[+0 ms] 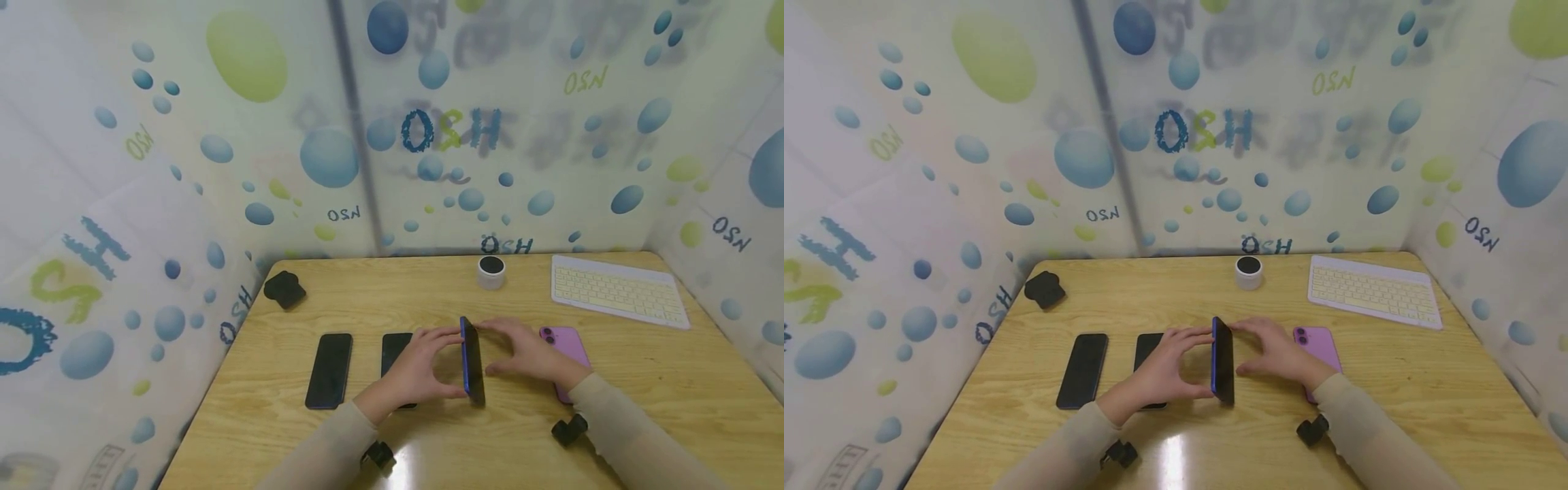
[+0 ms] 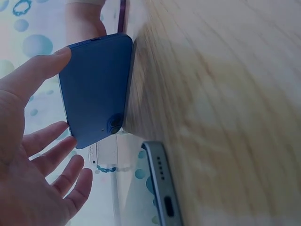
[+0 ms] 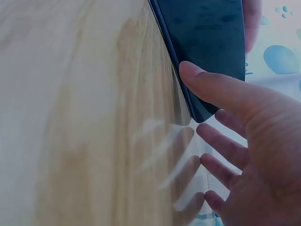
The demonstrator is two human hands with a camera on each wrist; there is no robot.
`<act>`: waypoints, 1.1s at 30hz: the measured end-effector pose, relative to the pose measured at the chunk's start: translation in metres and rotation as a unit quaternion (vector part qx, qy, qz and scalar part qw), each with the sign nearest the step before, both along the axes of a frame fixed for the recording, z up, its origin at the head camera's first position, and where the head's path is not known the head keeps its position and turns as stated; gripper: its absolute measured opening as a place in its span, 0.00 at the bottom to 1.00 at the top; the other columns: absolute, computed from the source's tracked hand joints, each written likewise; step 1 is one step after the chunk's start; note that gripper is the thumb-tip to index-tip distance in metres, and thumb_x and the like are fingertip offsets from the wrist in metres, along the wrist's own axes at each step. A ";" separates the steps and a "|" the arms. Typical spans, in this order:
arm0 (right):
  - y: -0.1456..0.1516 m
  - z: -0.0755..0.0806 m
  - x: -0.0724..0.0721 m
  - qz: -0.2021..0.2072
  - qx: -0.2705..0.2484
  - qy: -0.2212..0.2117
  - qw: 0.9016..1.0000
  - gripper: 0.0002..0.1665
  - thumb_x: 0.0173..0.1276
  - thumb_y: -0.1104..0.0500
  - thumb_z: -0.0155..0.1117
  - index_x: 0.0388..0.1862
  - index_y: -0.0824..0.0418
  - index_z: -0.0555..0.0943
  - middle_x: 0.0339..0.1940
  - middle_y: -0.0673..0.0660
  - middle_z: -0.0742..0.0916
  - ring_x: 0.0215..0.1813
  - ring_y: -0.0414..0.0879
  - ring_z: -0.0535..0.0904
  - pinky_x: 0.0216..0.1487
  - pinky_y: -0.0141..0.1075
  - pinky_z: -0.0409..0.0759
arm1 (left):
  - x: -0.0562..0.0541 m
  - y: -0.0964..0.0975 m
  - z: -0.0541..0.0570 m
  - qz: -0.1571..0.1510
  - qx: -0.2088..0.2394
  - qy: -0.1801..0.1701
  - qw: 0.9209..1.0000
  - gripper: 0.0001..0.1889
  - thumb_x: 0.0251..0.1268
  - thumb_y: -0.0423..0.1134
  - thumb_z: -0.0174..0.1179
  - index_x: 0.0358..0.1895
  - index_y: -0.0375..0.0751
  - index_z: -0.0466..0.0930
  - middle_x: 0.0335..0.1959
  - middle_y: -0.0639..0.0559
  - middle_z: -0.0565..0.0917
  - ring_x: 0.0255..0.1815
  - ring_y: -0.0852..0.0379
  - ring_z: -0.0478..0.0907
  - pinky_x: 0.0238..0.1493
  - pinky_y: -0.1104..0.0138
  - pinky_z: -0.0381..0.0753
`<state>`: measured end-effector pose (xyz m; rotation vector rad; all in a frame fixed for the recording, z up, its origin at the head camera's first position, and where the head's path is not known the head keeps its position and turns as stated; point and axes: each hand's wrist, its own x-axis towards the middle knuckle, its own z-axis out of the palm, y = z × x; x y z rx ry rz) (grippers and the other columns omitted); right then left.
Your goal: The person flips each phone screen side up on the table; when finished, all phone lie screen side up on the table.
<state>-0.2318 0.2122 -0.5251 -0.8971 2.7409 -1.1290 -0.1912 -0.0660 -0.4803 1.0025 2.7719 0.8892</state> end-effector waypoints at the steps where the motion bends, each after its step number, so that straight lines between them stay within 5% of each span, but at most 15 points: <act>1: 0.000 0.000 0.000 0.000 0.003 0.000 1.000 0.51 0.50 0.51 0.87 0.74 0.54 0.75 0.71 0.59 0.81 0.74 0.64 0.72 0.73 0.65 0.65 | 0.000 -0.001 0.000 0.001 0.000 0.001 1.000 0.47 0.49 0.58 0.80 0.74 0.52 0.73 0.79 0.60 0.68 0.72 0.51 0.66 0.69 0.53 0.74; 12: -0.002 0.001 0.000 -0.002 0.013 -0.010 1.000 0.48 0.51 0.50 0.86 0.72 0.54 0.77 0.70 0.61 0.81 0.74 0.66 0.71 0.72 0.67 0.65 | 0.005 -0.007 -0.006 0.018 -0.012 -0.004 1.000 0.47 0.47 0.57 0.81 0.73 0.49 0.73 0.78 0.59 0.69 0.69 0.52 0.67 0.68 0.54 0.75; 33: 0.004 0.005 -0.004 0.020 0.026 -0.029 0.999 0.45 0.54 0.45 0.84 0.70 0.57 0.79 0.69 0.60 0.81 0.73 0.66 0.72 0.71 0.66 0.67 | 0.007 -0.003 -0.014 0.055 -0.146 0.047 0.987 0.45 0.44 0.64 0.80 0.68 0.50 0.80 0.70 0.59 0.78 0.67 0.51 0.69 0.63 0.54 0.76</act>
